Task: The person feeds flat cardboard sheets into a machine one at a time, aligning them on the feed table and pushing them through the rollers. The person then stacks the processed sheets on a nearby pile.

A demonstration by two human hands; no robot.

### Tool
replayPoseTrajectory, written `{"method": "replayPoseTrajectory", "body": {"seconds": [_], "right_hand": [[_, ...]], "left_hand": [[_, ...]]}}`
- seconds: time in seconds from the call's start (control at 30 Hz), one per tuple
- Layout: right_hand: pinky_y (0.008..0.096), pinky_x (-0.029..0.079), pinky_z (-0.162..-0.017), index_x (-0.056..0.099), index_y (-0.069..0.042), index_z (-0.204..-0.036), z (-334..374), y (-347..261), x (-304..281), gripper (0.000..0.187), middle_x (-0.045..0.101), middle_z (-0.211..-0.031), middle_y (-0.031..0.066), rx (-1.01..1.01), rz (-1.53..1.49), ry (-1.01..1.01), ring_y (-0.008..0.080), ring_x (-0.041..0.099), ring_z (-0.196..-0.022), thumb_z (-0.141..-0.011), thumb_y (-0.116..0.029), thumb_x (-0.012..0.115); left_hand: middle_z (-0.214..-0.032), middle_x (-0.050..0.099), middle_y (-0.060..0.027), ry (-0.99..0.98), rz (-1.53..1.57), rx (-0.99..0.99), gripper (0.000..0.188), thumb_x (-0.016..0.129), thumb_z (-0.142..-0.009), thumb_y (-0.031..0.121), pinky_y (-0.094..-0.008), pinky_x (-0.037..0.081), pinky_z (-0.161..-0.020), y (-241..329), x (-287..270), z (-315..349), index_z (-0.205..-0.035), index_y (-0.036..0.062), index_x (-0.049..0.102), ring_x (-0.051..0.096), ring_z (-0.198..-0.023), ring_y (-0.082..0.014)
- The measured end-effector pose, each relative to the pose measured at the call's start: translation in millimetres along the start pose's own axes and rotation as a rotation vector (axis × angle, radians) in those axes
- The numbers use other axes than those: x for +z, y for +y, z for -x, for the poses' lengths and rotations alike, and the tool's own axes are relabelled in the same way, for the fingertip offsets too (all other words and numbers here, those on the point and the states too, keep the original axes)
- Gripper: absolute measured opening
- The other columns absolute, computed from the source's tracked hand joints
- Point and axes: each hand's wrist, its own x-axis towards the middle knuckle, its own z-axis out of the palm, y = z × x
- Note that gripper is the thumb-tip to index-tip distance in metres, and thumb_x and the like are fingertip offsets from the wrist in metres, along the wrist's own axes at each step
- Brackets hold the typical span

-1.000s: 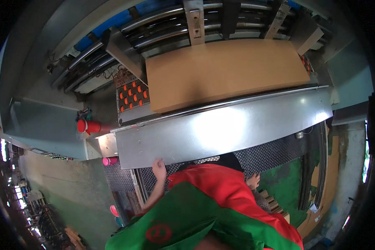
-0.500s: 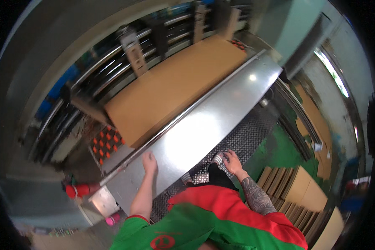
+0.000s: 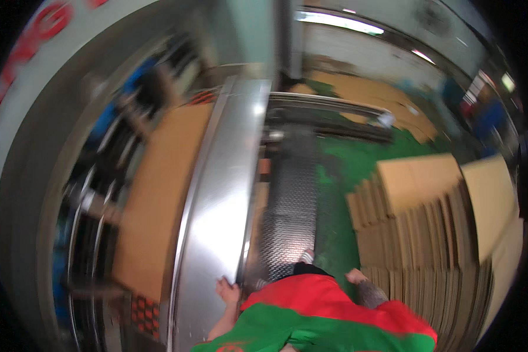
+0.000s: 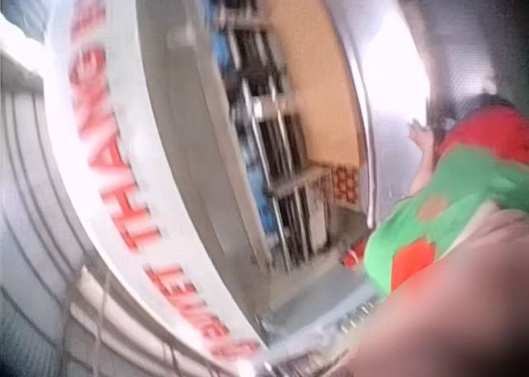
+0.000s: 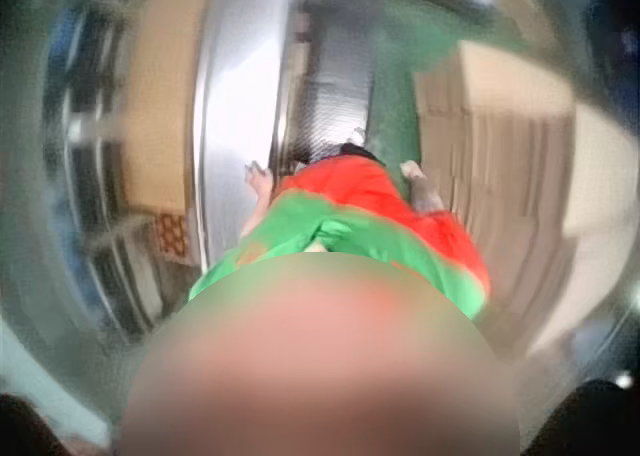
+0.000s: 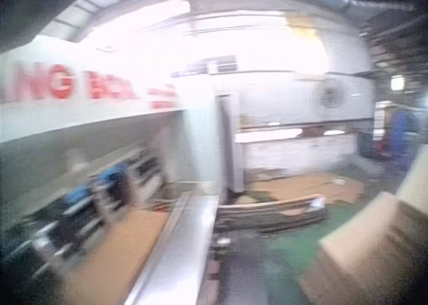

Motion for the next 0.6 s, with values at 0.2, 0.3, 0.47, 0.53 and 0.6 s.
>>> {"method": "replayPoseTrajectory", "body": {"seconds": [0.2,0.3,0.47,0.53,0.6], "right_hand": [[0.0506,0.056,-0.097,0.077,-0.002,-0.113,-13.1,18.3,19.4,0.048,0.073,-0.12,0.0254,0.133,-0.186,0.049,0.0429,0.07,-0.113,-0.091,-0.042,0.061],[0.0494,0.056,-0.098,0.076,-0.002,-0.115,-25.6,9.6,-2.1,0.05,0.074,-0.121,0.0233,0.091,-0.304,-0.046,0.041,0.071,-0.113,-0.089,-0.043,0.064],[0.0473,0.055,-0.102,0.071,-0.005,-0.131,-36.4,38.8,-68.5,0.055,0.071,-0.133,0.0192,0.178,-0.353,-0.018,0.0376,0.067,-0.123,-0.09,-0.042,0.066],[0.0487,0.055,-0.1,0.072,-0.005,-0.126,-40.0,54.1,-91.6,0.05,0.072,-0.128,0.0204,0.169,-0.51,0.264,0.0395,0.068,-0.12,-0.093,-0.041,0.063],[0.0493,0.053,-0.101,0.072,-0.006,-0.126,-38.7,72.5,-104.6,0.048,0.071,-0.129,0.0206,0.221,-0.662,0.457,0.04,0.067,-0.121,-0.095,-0.041,0.061]], "left_hand": [[-0.149,0.049,-0.0346,0.073,-0.107,0.129,0.071,0.07,-0.084,0.021,-0.0557,0.033,-0.12,73.9,1.3,-76.3,-0.149,-0.0017,0.052,0.042,-0.144,-0.0496],[-0.151,0.045,-0.0356,0.11,-0.122,0.231,0.066,0.065,-0.087,0.02,-0.0558,0.033,-0.121,132.9,14.1,-116.4,-0.148,-0.0027,0.052,0.042,-0.143,-0.0504],[-0.147,0.045,-0.0336,0.042,-0.03,0.405,0.064,0.068,-0.086,0.014,-0.0552,0.036,-0.119,244.0,53.3,-140.4,-0.146,-0.0038,0.052,0.043,-0.14,-0.0493],[-0.146,0.046,-0.031,-0.084,-0.09,0.481,0.064,0.07,-0.087,0.014,-0.0537,0.037,-0.118,289.4,76.5,-141.4,-0.145,-0.0026,0.052,0.044,-0.139,-0.0474],[-0.149,0.045,-0.0281,-0.282,-0.283,0.52,0.059,0.072,-0.089,0.017,-0.0516,0.04,-0.117,335.5,101.2,-142.8,-0.144,0.0004,0.054,0.045,-0.139,-0.0449]]}}
